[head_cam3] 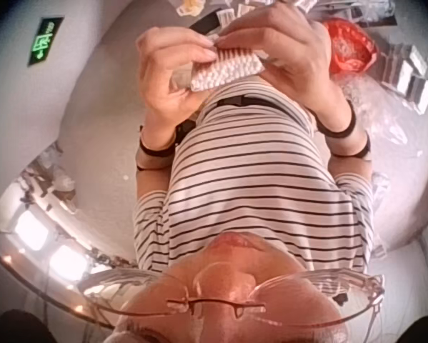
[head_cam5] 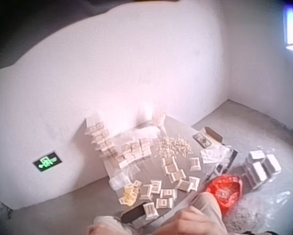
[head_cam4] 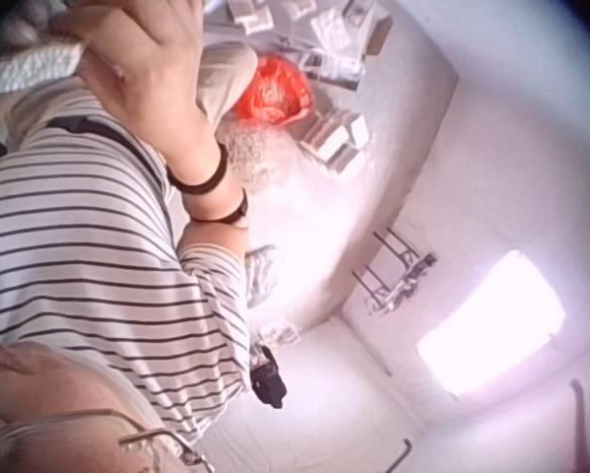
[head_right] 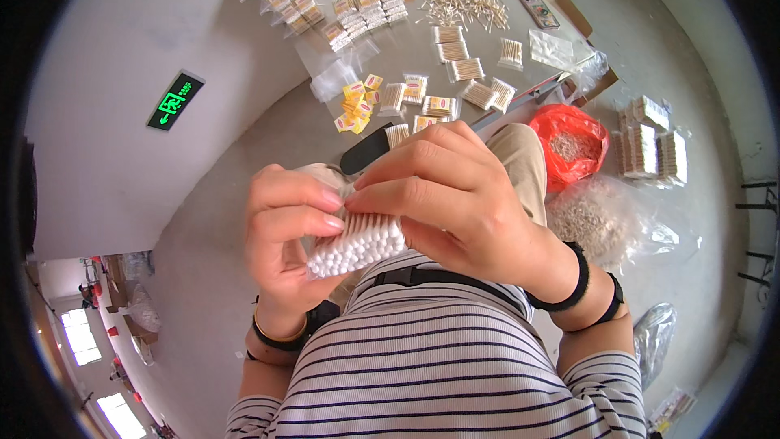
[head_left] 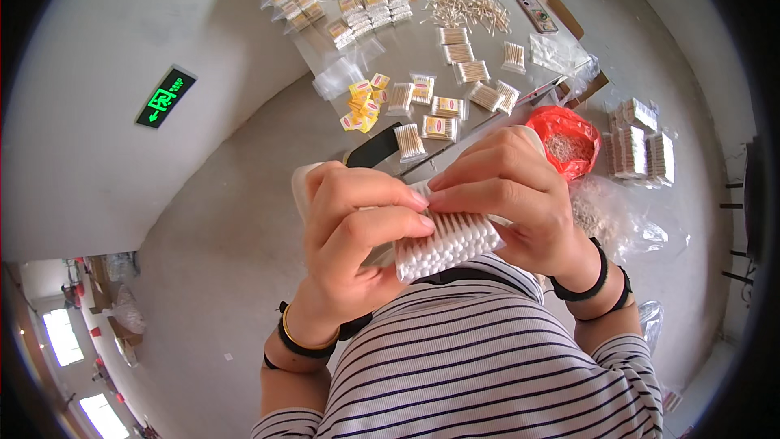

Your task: The person sits at a table and packs cotton swabs into small plastic bags. They open each bag, insert a bundle of swabs, and seal the package. The person handles multiple pre-printed plastic bags and bundles of cotton swabs, placing finished packages on the table.

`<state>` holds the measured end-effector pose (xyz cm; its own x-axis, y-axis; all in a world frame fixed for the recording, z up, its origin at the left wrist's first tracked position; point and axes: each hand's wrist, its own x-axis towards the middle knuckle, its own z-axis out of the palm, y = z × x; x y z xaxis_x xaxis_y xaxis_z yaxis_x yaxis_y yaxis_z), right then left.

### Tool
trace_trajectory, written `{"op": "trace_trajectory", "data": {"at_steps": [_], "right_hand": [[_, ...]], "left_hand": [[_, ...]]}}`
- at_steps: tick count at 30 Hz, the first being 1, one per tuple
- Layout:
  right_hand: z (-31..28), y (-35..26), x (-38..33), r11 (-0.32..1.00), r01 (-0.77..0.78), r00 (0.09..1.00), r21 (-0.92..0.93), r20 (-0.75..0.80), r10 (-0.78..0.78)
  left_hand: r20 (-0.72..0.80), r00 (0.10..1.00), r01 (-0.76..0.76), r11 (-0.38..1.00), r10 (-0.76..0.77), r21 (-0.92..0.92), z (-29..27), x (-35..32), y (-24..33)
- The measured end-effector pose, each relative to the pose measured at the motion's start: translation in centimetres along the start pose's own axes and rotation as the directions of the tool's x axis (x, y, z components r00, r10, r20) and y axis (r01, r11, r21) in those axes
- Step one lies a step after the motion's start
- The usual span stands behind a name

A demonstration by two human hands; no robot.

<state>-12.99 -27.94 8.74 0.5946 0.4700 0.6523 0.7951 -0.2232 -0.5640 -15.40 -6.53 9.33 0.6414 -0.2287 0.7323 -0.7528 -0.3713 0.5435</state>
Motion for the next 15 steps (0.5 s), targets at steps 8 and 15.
{"op": "trace_trajectory", "data": {"at_steps": [8,15], "right_hand": [[-0.8,-1.6,-0.9,0.994,0.101,0.995,-0.042,-0.017,-0.102],[-1.5,-2.4,-1.9,0.995,0.100,0.991,-0.019,-0.082,-0.101]], "left_hand": [[0.071,0.993,-0.105,0.990,0.099,0.096,-0.8,-0.4,2.5],[0.265,0.956,-0.200,0.941,0.127,0.273,-1.2,1.1,5.9]]}}
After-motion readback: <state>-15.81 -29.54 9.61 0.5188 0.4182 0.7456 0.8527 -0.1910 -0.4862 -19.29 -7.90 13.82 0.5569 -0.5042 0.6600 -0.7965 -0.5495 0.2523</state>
